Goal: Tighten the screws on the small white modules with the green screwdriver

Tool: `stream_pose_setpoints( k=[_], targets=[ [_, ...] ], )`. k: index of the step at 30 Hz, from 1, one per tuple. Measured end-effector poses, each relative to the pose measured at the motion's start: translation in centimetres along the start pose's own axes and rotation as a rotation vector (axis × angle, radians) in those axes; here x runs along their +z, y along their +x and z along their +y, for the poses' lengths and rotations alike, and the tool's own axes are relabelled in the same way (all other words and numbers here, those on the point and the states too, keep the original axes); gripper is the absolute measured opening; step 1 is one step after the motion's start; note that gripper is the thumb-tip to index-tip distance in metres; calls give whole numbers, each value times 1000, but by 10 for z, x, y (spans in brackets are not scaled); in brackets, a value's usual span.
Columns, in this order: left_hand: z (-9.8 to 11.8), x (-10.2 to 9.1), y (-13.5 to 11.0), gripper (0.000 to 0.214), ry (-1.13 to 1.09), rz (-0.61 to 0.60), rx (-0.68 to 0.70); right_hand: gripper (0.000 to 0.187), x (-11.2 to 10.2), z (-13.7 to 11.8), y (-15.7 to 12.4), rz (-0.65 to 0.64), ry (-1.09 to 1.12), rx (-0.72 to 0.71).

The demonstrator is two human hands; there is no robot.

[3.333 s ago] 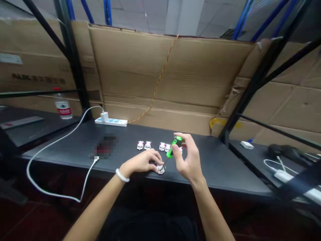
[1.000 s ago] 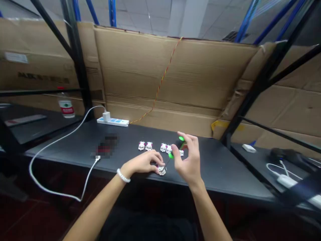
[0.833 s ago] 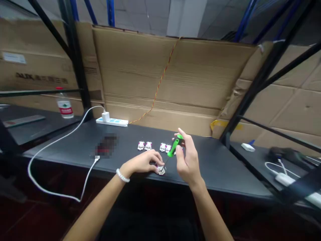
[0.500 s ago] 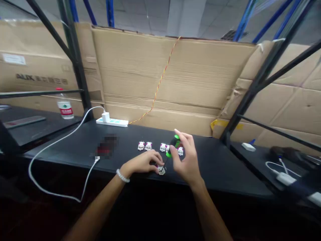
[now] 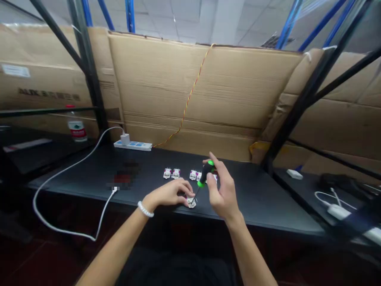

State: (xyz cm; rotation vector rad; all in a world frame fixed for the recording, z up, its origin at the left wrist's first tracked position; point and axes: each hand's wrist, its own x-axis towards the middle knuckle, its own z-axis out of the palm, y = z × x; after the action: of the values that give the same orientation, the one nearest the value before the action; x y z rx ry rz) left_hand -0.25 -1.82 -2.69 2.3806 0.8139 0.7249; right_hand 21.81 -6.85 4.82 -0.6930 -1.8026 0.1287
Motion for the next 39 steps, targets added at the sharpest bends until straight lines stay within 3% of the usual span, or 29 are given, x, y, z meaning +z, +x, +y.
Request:
stream_pose_setpoints(
  k=[7,14,21,27,34,39],
  targets=[
    [-1,1,1,23,5,-1,5,42,1,-1,0,85,-112,27],
    [-1,0,1,23,-1,4,-2,54,-4,0,0,-17,-25,28],
    [1,0,1,23,4,-2,-1,38,-1,0,1,121,-135,39],
    [1,0,1,22,-5,1,13,54,-5,2,1,-5,-42,38],
    [2,0,1,21,1,5,-11,45,-1,2,2,100,-118,59],
    [3,0,1,23,-7,4,-14,55,-2,5,2,26,-54,47]
  ],
)
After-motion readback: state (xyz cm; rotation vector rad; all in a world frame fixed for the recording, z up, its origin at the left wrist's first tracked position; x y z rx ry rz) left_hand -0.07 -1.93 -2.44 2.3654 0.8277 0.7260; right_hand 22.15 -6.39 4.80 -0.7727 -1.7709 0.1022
